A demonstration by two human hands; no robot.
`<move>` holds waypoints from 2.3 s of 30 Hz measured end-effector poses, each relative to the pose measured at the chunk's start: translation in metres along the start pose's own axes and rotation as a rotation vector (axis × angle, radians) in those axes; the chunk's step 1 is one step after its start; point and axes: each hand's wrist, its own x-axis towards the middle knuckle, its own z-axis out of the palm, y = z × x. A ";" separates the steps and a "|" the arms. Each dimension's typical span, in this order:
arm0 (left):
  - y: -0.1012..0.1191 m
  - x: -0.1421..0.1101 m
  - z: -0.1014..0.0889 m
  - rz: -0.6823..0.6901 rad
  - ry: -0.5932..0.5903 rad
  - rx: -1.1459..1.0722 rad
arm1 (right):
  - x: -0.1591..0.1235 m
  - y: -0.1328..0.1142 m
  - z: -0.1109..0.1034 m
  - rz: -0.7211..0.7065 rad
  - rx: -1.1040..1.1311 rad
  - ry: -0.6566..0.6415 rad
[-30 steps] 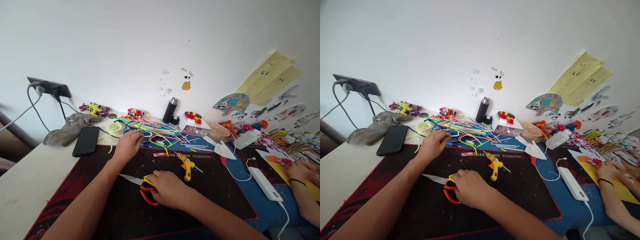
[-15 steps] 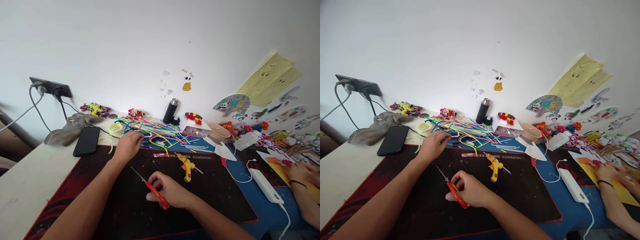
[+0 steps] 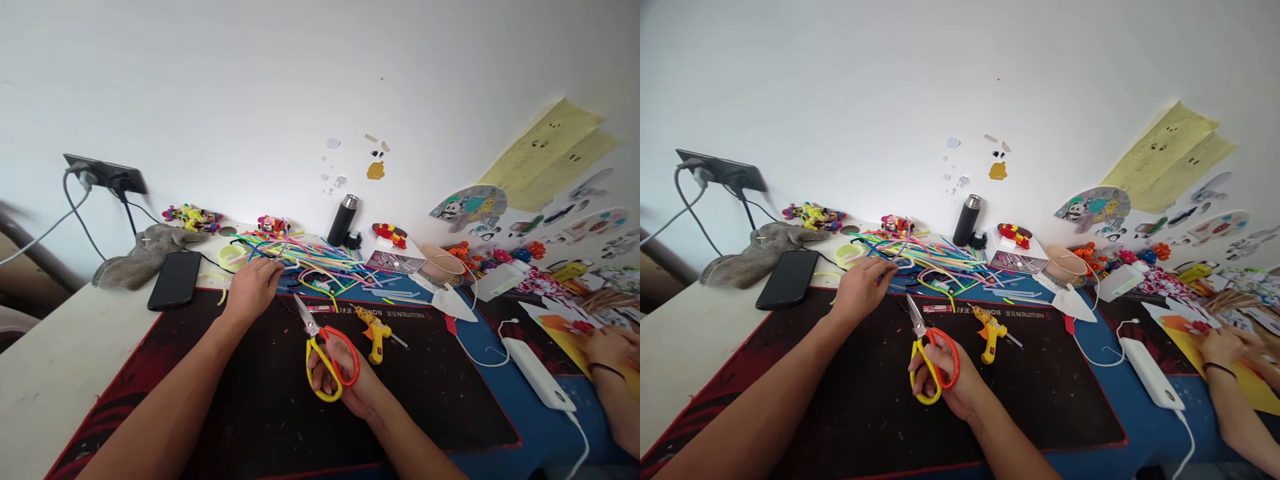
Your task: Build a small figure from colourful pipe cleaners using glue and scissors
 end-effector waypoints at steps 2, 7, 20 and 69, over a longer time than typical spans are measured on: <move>0.000 0.000 0.000 0.014 -0.003 0.007 | 0.003 -0.001 -0.004 -0.010 0.044 0.018; 0.001 0.000 0.000 0.031 -0.016 0.007 | 0.007 -0.007 -0.009 -0.021 0.108 0.013; 0.002 0.000 0.003 0.076 0.001 0.005 | 0.018 -0.008 -0.012 -0.220 -0.141 0.011; 0.018 -0.001 -0.003 0.221 -0.091 -0.029 | 0.036 -0.001 0.011 -0.251 -0.089 0.231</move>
